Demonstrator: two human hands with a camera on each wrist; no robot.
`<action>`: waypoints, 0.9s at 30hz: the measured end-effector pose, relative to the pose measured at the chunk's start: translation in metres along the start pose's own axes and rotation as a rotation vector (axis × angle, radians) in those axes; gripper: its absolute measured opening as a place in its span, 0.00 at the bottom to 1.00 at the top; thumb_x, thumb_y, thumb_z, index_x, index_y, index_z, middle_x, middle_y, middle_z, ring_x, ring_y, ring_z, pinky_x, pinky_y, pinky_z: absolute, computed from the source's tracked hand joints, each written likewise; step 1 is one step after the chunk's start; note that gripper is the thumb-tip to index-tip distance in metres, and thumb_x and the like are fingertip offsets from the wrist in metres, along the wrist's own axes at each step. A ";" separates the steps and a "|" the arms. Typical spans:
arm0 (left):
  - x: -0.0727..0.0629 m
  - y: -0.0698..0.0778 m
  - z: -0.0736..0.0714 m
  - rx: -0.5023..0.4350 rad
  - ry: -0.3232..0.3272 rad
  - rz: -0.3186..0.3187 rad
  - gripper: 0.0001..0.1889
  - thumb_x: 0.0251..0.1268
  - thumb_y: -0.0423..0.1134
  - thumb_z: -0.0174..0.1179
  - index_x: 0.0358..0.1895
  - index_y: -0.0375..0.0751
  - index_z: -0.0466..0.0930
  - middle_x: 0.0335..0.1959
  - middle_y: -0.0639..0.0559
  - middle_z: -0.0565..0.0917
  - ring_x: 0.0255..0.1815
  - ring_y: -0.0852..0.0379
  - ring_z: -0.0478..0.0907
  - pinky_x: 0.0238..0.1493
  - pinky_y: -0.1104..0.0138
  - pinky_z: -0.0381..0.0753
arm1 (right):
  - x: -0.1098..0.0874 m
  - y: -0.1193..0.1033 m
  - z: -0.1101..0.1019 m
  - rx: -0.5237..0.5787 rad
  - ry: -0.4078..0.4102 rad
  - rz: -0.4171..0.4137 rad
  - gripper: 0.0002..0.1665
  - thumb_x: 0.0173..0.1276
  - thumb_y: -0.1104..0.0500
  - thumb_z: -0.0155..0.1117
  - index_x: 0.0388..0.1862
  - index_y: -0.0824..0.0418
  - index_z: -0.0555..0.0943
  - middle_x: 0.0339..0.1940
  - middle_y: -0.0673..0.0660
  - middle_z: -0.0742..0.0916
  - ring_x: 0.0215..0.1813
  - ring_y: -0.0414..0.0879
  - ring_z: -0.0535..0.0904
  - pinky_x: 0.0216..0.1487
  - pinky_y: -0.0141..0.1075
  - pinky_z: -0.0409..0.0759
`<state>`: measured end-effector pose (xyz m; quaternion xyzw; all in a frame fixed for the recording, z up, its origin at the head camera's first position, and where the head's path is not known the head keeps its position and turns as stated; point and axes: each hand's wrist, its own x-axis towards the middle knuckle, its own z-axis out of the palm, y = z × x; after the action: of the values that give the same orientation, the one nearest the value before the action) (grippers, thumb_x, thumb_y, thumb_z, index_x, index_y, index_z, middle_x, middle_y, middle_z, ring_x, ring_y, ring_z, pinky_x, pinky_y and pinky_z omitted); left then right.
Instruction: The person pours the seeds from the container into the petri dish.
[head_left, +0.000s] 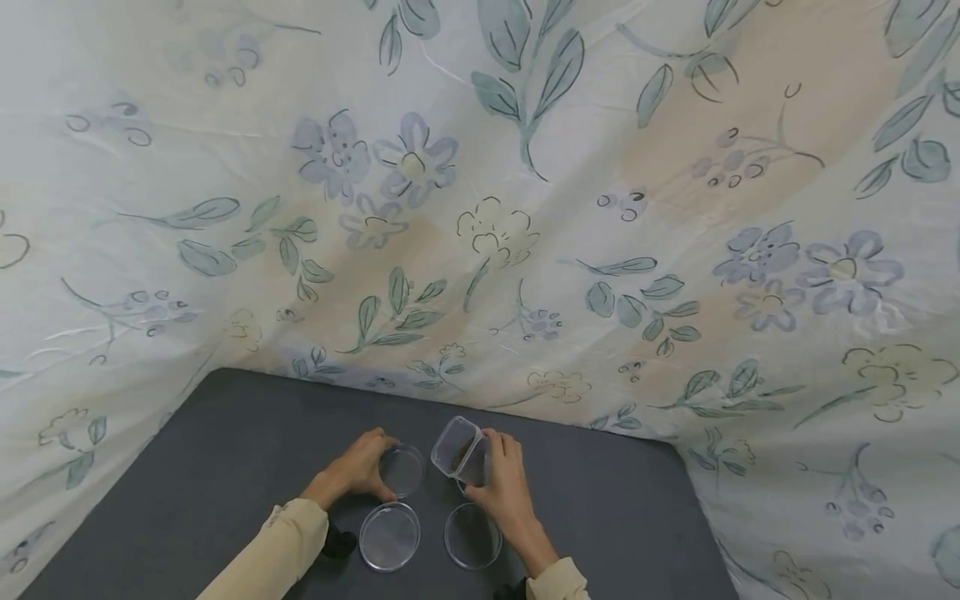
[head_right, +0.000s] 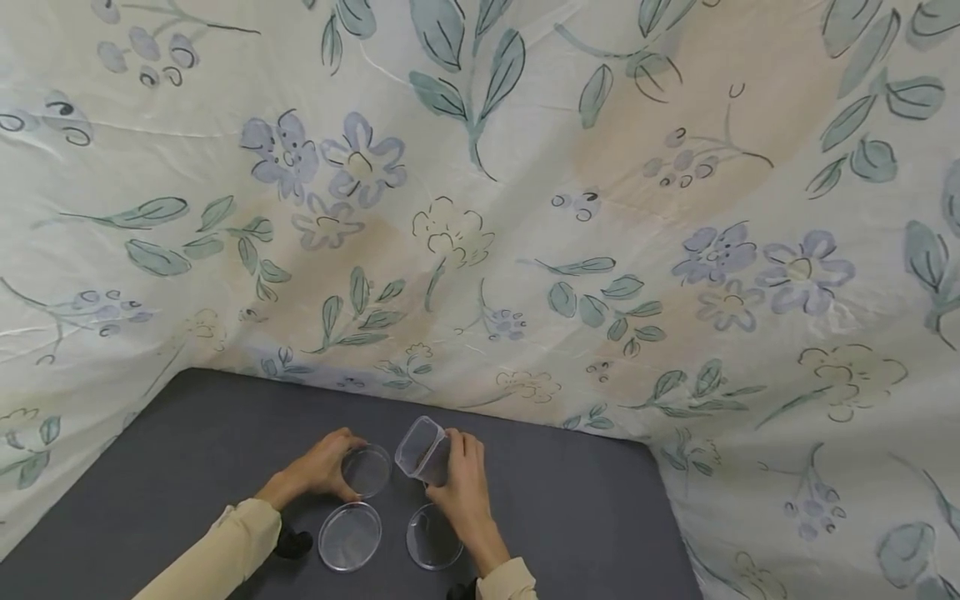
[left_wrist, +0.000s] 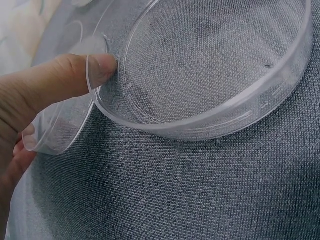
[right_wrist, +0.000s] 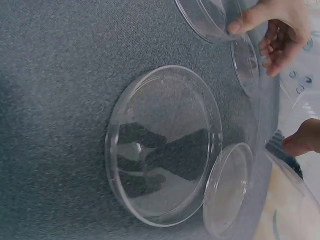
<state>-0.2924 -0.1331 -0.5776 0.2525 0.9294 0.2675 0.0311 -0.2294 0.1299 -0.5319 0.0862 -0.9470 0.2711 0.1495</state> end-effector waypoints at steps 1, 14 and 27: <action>0.000 0.000 0.000 0.000 0.000 0.004 0.46 0.26 0.48 0.88 0.56 0.27 0.82 0.39 0.45 0.78 0.40 0.55 0.73 0.46 0.56 0.80 | 0.001 -0.002 0.001 -0.010 -0.012 -0.007 0.53 0.40 0.67 0.88 0.68 0.62 0.72 0.61 0.64 0.79 0.65 0.59 0.74 0.56 0.52 0.82; 0.000 0.000 0.003 0.001 0.005 0.016 0.46 0.27 0.48 0.88 0.56 0.27 0.82 0.40 0.44 0.78 0.41 0.54 0.73 0.47 0.55 0.80 | 0.012 -0.015 0.010 -0.145 -0.043 -0.137 0.51 0.37 0.70 0.85 0.65 0.64 0.73 0.59 0.63 0.80 0.64 0.58 0.75 0.57 0.47 0.83; 0.003 0.002 0.003 0.010 0.014 -0.018 0.47 0.24 0.49 0.88 0.56 0.28 0.82 0.40 0.45 0.78 0.42 0.53 0.74 0.48 0.54 0.81 | 0.017 -0.019 0.011 -0.249 -0.023 -0.230 0.51 0.35 0.70 0.84 0.64 0.61 0.74 0.59 0.62 0.80 0.63 0.57 0.76 0.59 0.46 0.82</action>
<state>-0.2932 -0.1291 -0.5788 0.2424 0.9331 0.2644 0.0258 -0.2433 0.1064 -0.5259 0.1782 -0.9588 0.1317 0.1780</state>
